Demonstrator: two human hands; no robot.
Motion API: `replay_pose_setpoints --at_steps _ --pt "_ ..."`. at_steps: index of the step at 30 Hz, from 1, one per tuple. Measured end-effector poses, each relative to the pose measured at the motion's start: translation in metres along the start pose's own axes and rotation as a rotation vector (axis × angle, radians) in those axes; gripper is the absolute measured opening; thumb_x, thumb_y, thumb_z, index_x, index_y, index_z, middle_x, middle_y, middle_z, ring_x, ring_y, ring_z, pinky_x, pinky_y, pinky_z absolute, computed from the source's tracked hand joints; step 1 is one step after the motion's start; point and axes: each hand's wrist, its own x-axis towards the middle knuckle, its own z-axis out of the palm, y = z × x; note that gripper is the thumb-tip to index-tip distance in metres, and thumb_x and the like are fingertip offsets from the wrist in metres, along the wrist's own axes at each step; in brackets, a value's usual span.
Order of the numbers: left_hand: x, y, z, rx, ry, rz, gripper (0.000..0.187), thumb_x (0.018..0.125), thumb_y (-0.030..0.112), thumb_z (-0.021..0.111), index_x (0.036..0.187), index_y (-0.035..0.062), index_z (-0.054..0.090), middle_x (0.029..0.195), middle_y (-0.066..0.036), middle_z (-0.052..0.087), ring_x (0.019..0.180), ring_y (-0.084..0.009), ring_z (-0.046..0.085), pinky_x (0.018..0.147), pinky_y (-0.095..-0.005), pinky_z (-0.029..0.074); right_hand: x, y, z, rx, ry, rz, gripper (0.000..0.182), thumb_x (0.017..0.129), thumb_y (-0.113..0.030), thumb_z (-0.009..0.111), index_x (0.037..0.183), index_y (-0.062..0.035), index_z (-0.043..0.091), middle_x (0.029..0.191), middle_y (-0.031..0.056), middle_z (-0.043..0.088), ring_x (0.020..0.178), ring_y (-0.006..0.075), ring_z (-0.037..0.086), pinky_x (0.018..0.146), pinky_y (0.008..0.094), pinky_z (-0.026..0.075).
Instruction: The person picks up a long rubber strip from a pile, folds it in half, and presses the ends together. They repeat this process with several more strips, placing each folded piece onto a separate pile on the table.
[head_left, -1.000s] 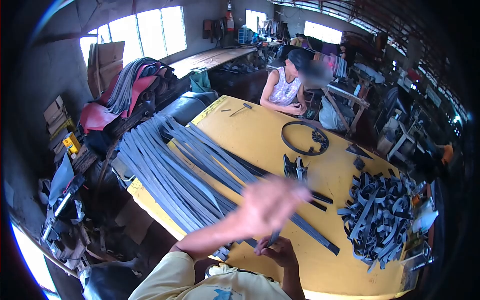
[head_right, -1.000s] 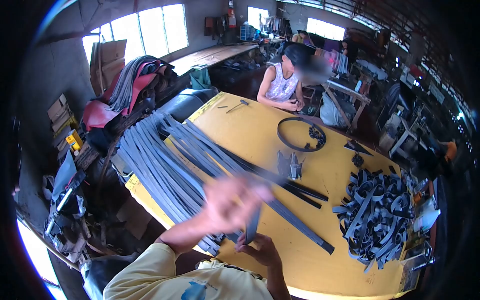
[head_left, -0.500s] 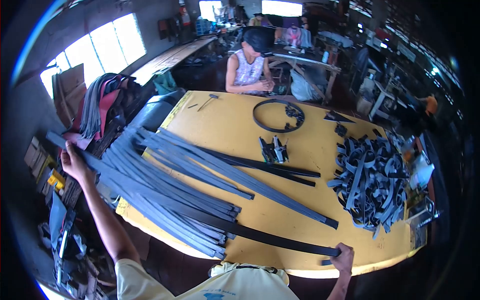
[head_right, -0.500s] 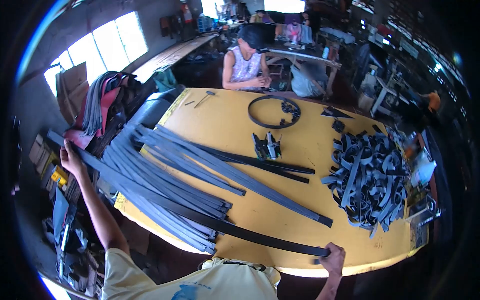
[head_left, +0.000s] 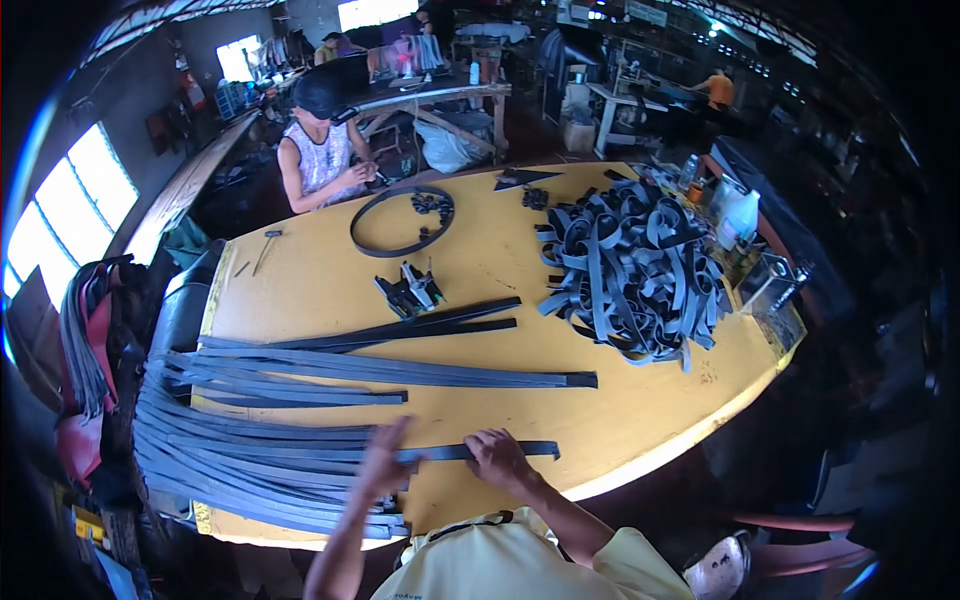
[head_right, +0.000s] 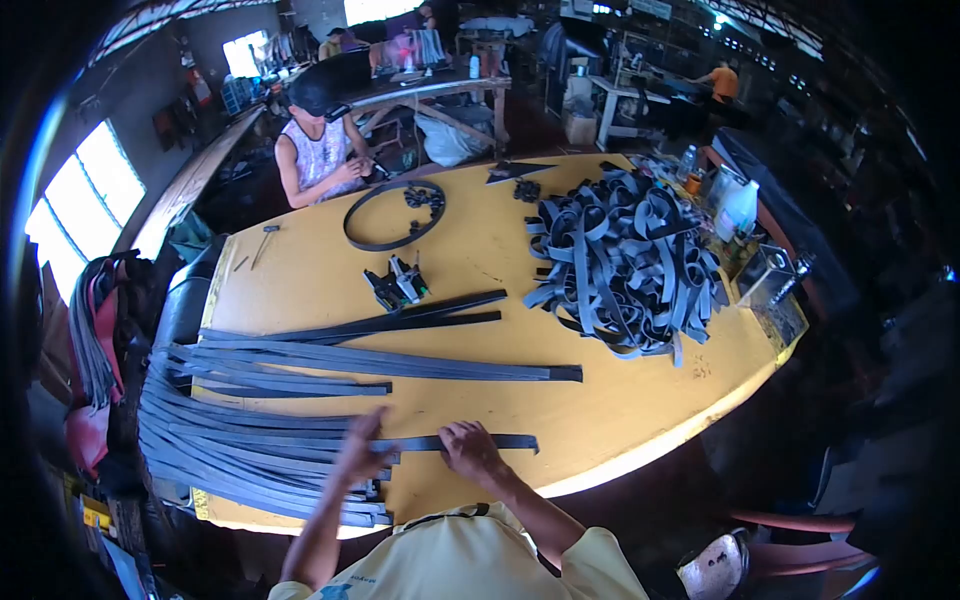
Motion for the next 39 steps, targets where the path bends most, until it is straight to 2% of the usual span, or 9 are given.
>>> replay_pose_setpoints --at_steps 3,8,11,14,22,30,33,35,39 --pt "0.024 0.052 0.04 -0.426 -0.308 -0.118 0.063 0.083 0.033 0.072 0.134 0.0065 0.047 0.099 -0.017 0.068 0.091 -0.0332 0.065 0.08 -0.0389 0.052 -0.004 -0.002 -0.029 0.02 -0.046 0.063 0.028 0.072 -0.019 0.07 0.096 -0.0064 0.062 0.087 0.0117 0.065 0.084 0.0308 0.064 0.074 0.043 0.05" --pt "0.03 0.03 0.023 -0.581 -0.237 -0.114 0.029 0.083 0.029 0.072 0.094 0.0021 0.069 0.091 -0.015 0.069 0.081 -0.0294 0.068 0.07 -0.0346 0.053 -0.041 0.041 -0.134 0.275 -0.261 0.346 0.047 0.077 -0.038 0.073 0.11 -0.0056 0.063 0.1 0.0145 0.067 0.092 0.0301 0.064 0.082 0.0382 0.05" --pt "0.035 0.034 0.004 -0.6 -0.301 -0.013 0.025 0.085 0.025 0.071 0.097 0.0029 0.069 0.087 -0.015 0.068 0.086 -0.0282 0.067 0.075 -0.0343 0.052 -0.059 0.032 -0.182 0.599 -0.259 0.296 0.033 0.089 -0.024 0.067 0.115 -0.0047 0.064 0.102 0.0096 0.067 0.089 0.0211 0.064 0.081 0.0317 0.049" --pt "0.05 0.069 -0.003 -0.664 -0.442 0.151 0.03 0.087 0.026 0.069 0.103 0.0008 0.065 0.092 -0.016 0.066 0.091 -0.0291 0.065 0.081 -0.0347 0.051 -0.059 0.016 -0.194 0.882 -0.182 0.375 0.03 0.087 -0.008 0.068 0.116 -0.0043 0.064 0.093 0.0051 0.067 0.088 0.0123 0.061 0.079 0.0252 0.047" --pt "0.058 0.134 -0.028 -0.953 -0.419 0.117 0.039 0.095 0.027 0.057 0.117 -0.0046 0.053 0.103 -0.016 0.06 0.095 -0.0233 0.059 0.084 -0.0331 0.046 -0.032 -0.021 -0.17 1.231 -0.075 0.371 0.039 0.088 -0.008 0.068 0.124 -0.0032 0.057 0.106 0.0064 0.063 0.1 0.0128 0.057 0.088 0.028 0.045" --pt "0.052 0.115 -0.035 -1.085 -0.438 0.056 0.046 0.098 0.031 0.049 0.127 -0.0041 0.047 0.11 -0.019 0.056 0.101 -0.0285 0.057 0.089 -0.0375 0.044 -0.013 -0.038 -0.166 1.232 -0.05 0.357 0.039 0.086 -0.005 0.069 0.123 -0.0035 0.057 0.105 0.0063 0.063 0.098 0.0131 0.058 0.087 0.0285 0.046" --pt "0.054 0.116 -0.038 -1.055 -0.372 0.117 0.049 0.092 0.029 0.057 0.128 -0.0021 0.048 0.104 -0.017 0.058 0.1 -0.0276 0.057 0.088 -0.0348 0.043 -0.012 -0.037 -0.168 1.232 -0.005 0.402 0.039 0.083 -0.005 0.072 0.12 -0.0037 0.059 0.101 0.0048 0.065 0.094 0.0122 0.059 0.082 0.0257 0.046" --pt "0.056 0.117 -0.038 -0.552 -0.294 0.217 0.047 0.082 0.017 0.066 0.124 0.0003 0.052 0.097 -0.016 0.059 0.089 -0.0323 0.059 0.08 -0.038 0.048 -0.013 -0.033 -0.173 1.211 0.017 0.45 0.037 0.082 -0.007 0.074 0.116 -0.0037 0.061 0.098 0.004 0.066 0.091 0.0116 0.06 0.08 0.0243 0.046" --pt "0.023 0.038 0.027 -0.235 -0.104 0.208 0.053 0.064 0.002 0.065 0.116 0.0032 0.057 0.093 -0.013 0.06 0.083 -0.0311 0.058 0.073 -0.0399 0.05 -0.032 -0.001 -0.197 0.558 0.056 0.601 0.025 0.07 -0.015 0.084 0.09 -0.0043 0.071 0.083 0.0024 0.07 0.081 0.009 0.062 0.075 0.0239 0.048"
